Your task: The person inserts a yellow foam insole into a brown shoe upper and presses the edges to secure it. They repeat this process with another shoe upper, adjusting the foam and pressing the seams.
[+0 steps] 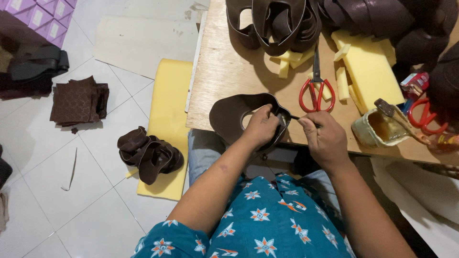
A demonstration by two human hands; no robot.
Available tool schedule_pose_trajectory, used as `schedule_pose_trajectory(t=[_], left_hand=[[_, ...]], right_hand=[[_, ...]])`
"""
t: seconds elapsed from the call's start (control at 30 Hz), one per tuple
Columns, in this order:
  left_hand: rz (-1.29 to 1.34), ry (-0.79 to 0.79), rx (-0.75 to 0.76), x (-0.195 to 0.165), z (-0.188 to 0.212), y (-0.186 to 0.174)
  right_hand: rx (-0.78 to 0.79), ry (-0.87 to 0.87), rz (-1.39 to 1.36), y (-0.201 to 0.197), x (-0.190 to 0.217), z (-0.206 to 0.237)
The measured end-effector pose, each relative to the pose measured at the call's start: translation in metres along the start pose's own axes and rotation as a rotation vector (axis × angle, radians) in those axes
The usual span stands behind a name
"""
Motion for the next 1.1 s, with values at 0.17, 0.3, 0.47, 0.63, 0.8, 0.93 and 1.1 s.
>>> schedule_pose_trajectory(t=[0.17,0.3,0.47,0.63,0.8,0.93,1.1], left_hand=[[0.055,-0.047,0.042,0.002,0.001,0.004],[0.064,-0.038,0.024,0.003,0.002,0.003],[-0.037,0.007,0.009,0.004,0.001,0.001],[0.040,0.035,0.014,0.006,0.000,0.003],[0.090,-0.026,0.031,0.011,-0.001,0.007],[-0.012,0.012,0.030,0.007,-0.001,0.005],[0.067,-0.009,0.024,0.008,0.001,0.005]], right_hand=[[-0.014,-0.023,0.058,0.006,0.003,0.002],[-0.025,0.054,0.042,0.005,-0.007,0.008],[-0.026,-0.004,-0.005,0.008,-0.006,0.008],[-0.047,0.027,-0.009,0.007,-0.009,0.011],[-0.035,0.033,0.010,0.007,-0.011,0.009],[-0.035,-0.033,-0.001,0.010,-0.004,0.008],[-0.100,0.048,-0.026,0.001,-0.008,0.015]])
Point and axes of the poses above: each hand's wrist, its own z-axis away from the middle knuckle, its own y-axis out of the palm, x = y × z, the point moved 9 cm from there along -z, towards the middle knuckle, and after that the axes turned 2 degrees about -z, right-handed, at the moved point
